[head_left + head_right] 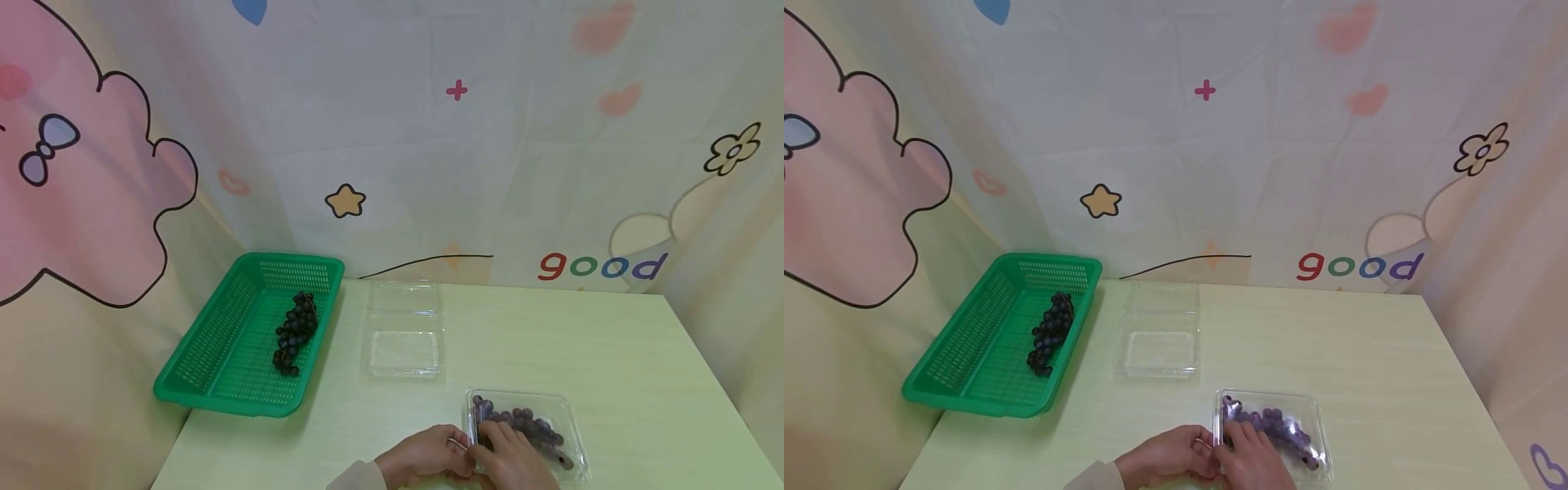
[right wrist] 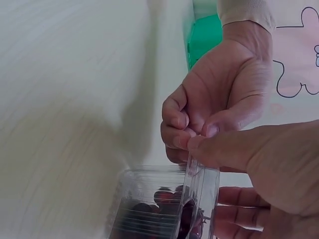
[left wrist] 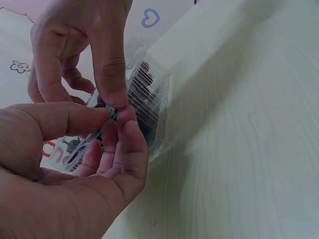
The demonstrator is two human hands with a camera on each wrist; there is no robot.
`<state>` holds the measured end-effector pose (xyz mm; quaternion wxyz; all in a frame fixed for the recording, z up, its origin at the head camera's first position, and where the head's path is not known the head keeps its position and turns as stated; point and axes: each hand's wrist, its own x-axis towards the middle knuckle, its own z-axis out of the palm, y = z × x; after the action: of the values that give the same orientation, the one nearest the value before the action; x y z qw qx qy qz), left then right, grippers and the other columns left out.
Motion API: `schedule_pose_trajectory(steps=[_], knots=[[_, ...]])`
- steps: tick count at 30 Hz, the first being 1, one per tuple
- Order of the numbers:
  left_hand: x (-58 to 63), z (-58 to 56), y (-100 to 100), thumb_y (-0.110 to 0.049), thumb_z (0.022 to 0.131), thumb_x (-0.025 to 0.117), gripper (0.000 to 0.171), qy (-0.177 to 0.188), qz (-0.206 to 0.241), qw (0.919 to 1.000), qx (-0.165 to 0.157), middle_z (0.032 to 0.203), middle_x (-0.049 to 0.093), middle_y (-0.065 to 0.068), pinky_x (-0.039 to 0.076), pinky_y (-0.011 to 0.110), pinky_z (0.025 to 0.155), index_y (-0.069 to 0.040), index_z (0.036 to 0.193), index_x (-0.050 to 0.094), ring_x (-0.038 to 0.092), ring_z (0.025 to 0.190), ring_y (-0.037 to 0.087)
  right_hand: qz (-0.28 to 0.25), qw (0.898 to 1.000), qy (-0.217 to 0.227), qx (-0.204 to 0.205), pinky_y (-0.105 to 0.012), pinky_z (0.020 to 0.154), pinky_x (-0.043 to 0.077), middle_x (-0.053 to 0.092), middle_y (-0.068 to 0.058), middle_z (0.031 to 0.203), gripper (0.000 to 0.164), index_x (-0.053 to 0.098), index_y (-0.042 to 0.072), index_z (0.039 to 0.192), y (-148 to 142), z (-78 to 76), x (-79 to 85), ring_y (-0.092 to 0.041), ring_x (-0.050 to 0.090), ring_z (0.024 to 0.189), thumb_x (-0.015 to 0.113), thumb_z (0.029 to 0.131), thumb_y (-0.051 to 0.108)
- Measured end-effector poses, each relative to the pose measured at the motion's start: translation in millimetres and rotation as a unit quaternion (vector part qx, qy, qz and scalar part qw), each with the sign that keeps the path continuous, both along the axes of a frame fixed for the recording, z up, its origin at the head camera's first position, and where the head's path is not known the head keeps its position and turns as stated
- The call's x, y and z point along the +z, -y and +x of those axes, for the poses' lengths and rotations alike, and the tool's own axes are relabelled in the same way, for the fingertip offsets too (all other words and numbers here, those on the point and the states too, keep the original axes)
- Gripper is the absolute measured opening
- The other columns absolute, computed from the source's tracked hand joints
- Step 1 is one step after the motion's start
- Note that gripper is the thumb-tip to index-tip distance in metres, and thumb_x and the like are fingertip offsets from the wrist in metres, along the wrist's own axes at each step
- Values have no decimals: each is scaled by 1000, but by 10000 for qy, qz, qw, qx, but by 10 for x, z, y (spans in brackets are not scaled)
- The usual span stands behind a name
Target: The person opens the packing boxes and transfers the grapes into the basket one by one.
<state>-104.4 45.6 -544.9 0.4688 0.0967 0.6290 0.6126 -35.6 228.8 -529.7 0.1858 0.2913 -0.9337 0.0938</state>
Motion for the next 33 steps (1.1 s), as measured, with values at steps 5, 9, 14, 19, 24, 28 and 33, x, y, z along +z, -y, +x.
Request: schedule_pose_trajectory(steps=[5, 9, 14, 19, 24, 28, 33], knots=[[6, 0, -1, 13, 91, 65, 22, 17, 58, 10000, -17, 91, 71, 7, 57, 25, 73, -4, 104, 59, 66, 78, 14, -225, 9988, -391, 216, -22, 56, 39, 55, 0, 95, 32, 67, 19, 78, 16, -22, -38, -11, 42, 74, 94, 61, 21], [10, 3, -3, 15, 90, 64, 25, 77, 175, 9998, 38, 89, 68, 6, 57, 25, 73, -5, 103, 57, 65, 77, 14, -340, 9977, -517, 279, -20, 54, 34, 53, 1, 92, 32, 67, 20, 77, 17, -35, -54, -10, 40, 72, 94, 60, 18], [-6, 11, -9, 17, 90, 62, 24, 45, 339, 9993, 137, 86, 66, 6, 57, 25, 74, -3, 102, 57, 64, 76, 13, -430, 9985, -288, 167, -21, 55, 36, 52, 5, 89, 29, 68, 20, 76, 29, -29, -44, -9, 41, 73, 92, 61, 14], [-44, 32, -35, 13, 91, 62, 15, -161, 253, 9992, 268, 83, 68, 6, 57, 25, 72, 2, 102, 60, 64, 74, 13, -522, 9985, -130, 99, -20, 57, 34, 49, 9, 83, 28, 65, 20, 73, 39, -27, -44, -8, 42, 73, 92, 65, 12], [-74, 39, -53, 14, 92, 62, 16, -164, 183, 9989, 388, 82, 68, 6, 57, 25, 72, 1, 100, 60, 64, 74, 14, -614, 9978, -242, 113, -19, 57, 32, 49, 9, 81, 32, 61, 20, 69, 50, -36, -59, -7, 42, 72, 92, 66, 11], [-67, 39, -52, 14, 92, 62, 17, -83, 113, 9991, 407, 82, 67, 6, 58, 25, 73, 0, 100, 61, 65, 74, 14, -624, 9976, -288, 103, -19, 57, 32, 50, 9, 81, 34, 58, 20, 67, 61, -40, -62, -7, 43, 72, 91, 66, 9], [-40, 59, -58, 15, 92, 62, 17, -98, 28, 9987, 497, 83, 68, 6, 57, 25, 73, 0, 100, 62, 65, 76, 14, -549, 9980, -301, 119, -19, 57, 33, 51, 9, 81, 32, 58, 18, 68, 54, -43, -60, -8, 44, 71, 88, 66, 7]])
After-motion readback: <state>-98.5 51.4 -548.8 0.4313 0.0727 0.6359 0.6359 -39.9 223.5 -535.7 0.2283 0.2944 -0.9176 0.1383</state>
